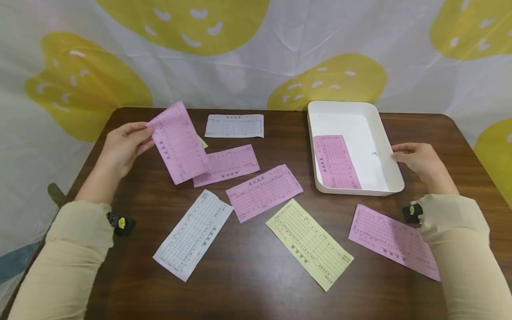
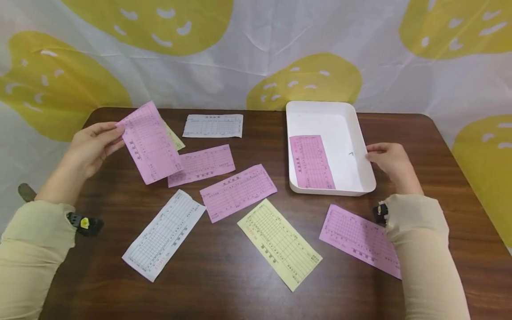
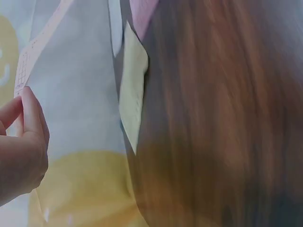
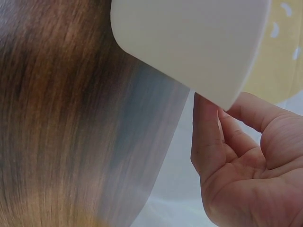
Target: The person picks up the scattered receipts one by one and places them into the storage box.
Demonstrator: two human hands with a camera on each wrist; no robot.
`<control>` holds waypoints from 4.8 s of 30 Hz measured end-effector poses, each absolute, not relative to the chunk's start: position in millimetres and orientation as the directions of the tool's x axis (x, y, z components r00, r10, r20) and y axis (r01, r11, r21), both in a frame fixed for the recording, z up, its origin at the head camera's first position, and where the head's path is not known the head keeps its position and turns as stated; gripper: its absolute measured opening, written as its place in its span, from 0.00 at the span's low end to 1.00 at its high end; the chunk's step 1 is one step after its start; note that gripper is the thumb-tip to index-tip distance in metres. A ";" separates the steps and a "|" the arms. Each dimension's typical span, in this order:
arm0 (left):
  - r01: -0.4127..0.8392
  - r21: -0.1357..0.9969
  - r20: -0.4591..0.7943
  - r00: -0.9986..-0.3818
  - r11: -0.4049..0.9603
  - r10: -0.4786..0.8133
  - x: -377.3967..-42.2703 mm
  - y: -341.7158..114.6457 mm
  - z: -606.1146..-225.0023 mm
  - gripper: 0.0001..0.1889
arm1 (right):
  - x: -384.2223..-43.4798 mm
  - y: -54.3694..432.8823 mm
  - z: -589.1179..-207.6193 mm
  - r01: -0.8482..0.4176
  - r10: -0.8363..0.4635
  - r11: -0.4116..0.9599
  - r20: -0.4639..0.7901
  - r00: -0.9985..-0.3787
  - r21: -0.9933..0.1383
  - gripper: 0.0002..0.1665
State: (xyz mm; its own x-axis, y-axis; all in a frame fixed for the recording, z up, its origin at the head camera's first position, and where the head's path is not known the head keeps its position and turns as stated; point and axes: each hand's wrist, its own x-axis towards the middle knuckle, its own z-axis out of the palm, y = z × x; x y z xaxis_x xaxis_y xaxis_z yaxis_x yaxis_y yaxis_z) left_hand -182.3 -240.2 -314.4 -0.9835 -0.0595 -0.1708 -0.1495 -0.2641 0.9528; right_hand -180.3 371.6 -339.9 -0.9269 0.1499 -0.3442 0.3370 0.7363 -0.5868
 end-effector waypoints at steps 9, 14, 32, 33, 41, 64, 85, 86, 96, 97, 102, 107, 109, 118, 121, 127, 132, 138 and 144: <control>-0.196 0.967 -0.195 -0.981 -0.165 0.024 -190.2 -186.8 -303.2 0.06 | -181.9 369.5 -340.5 0.361 0.168 0.717 -0.355 -0.920 -0.597 0.31; -0.209 0.971 -0.203 -0.978 -0.120 0.055 -196.2 -155.9 -302.3 0.03 | -182.4 368.7 -340.9 0.377 0.177 0.708 -0.367 -0.913 -0.597 0.32; -0.272 0.950 -0.254 -0.959 -0.151 0.128 -216.8 -48.9 -311.0 0.16 | -185.5 367.7 -341.6 0.350 0.163 0.730 -0.347 -0.924 -0.588 0.31; -0.280 0.945 -0.260 -0.956 -0.168 0.134 -217.3 -43.3 -311.4 0.17 | -185.3 367.5 -341.5 0.352 0.165 0.729 -0.348 -0.923 -0.587 0.31; -0.324 0.916 -0.287 -0.941 -0.237 0.177 -216.0 1.2 -316.2 0.18 | -184.3 367.2 -341.9 0.351 0.163 0.724 -0.347 -0.924 -0.594 0.32; -0.331 0.881 -0.314 -0.944 -0.337 0.104 -212.6 84.8 -350.0 0.15 | -184.8 371.1 -344.4 0.337 0.146 0.731 -0.346 -0.927 -0.593 0.33; -0.204 0.973 -0.195 -0.977 -0.110 0.091 -202.9 108.5 -360.8 0.11 | -182.7 373.8 -345.5 0.296 0.098 0.732 -0.334 -0.937 -0.614 0.37; -0.203 0.974 -0.194 -0.977 -0.096 0.091 -202.6 108.2 -360.5 0.11 | -182.7 373.3 -345.6 0.295 0.098 0.731 -0.334 -0.938 -0.615 0.37; -0.188 0.981 -0.183 -0.979 -0.055 0.085 -201.6 106.9 -358.5 0.11 | -182.8 372.7 -343.5 0.284 0.090 0.740 -0.329 -0.940 -0.610 0.37; -0.189 0.981 -0.185 -0.979 -0.048 0.082 -201.9 107.2 -358.7 0.11 | -183.2 373.0 -343.7 0.280 0.090 0.746 -0.324 -0.942 -0.605 0.36; -0.194 0.981 -0.191 -0.977 -0.028 0.092 -202.6 107.5 -358.7 0.10 | -184.2 372.0 -343.7 0.305 0.114 0.741 -0.336 -0.935 -0.598 0.35; -0.204 0.978 -0.198 -0.973 -0.041 0.121 -203.2 105.0 -358.0 0.11 | -184.7 371.3 -343.4 0.320 0.129 0.744 -0.343 -0.930 -0.587 0.34; -0.201 0.978 -0.192 -0.971 -0.058 0.141 -203.6 102.0 -357.2 0.12 | -184.5 370.7 -343.1 0.320 0.133 0.745 -0.340 -0.931 -0.585 0.34; -0.242 0.960 -0.218 -0.961 -0.138 0.172 -209.6 74.3 -349.6 0.14 | -184.6 370.1 -344.0 0.319 0.149 0.748 -0.321 -0.935 -0.581 0.31; -0.260 0.956 -0.237 -0.958 -0.136 0.163 -214.5 59.6 -348.3 0.15 | -184.7 370.3 -344.3 0.300 0.148 0.762 -0.296 -0.943 -0.574 0.30; -0.292 0.945 -0.276 -0.954 -0.148 0.122 -222.3 26.0 -344.6 0.16 | -182.4 366.8 -344.5 0.288 0.151 0.765 -0.275 -0.950 -0.576 0.29; -0.312 0.936 -0.305 -0.950 -0.165 0.066 -230.0 -4.6 -340.9 0.17 | -181.2 363.0 -342.8 0.314 0.166 0.741 -0.291 -0.942 -0.593 0.29; -0.323 0.935 -0.328 -0.945 -0.144 -0.014 -239.1 -45.5 -339.4 0.18 | -182.6 360.8 -342.8 0.312 0.174 0.748 -0.281 -0.944 -0.586 0.28; -0.299 0.948 -0.310 -0.945 -0.105 -0.107 -243.0 -86.8 -335.9 0.18 | -182.5 362.7 -342.6 0.303 0.163 0.756 -0.281 -0.946 -0.581 0.28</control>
State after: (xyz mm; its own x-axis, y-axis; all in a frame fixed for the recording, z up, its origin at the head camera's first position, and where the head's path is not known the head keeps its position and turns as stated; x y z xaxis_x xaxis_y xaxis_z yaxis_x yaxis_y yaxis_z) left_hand -243.0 -86.8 -335.9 -0.9449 -0.1066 -0.3096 -0.2990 -0.1047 0.9485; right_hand -182.5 362.7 -342.6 -0.9458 0.1629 -0.2811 0.3027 0.7559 -0.5805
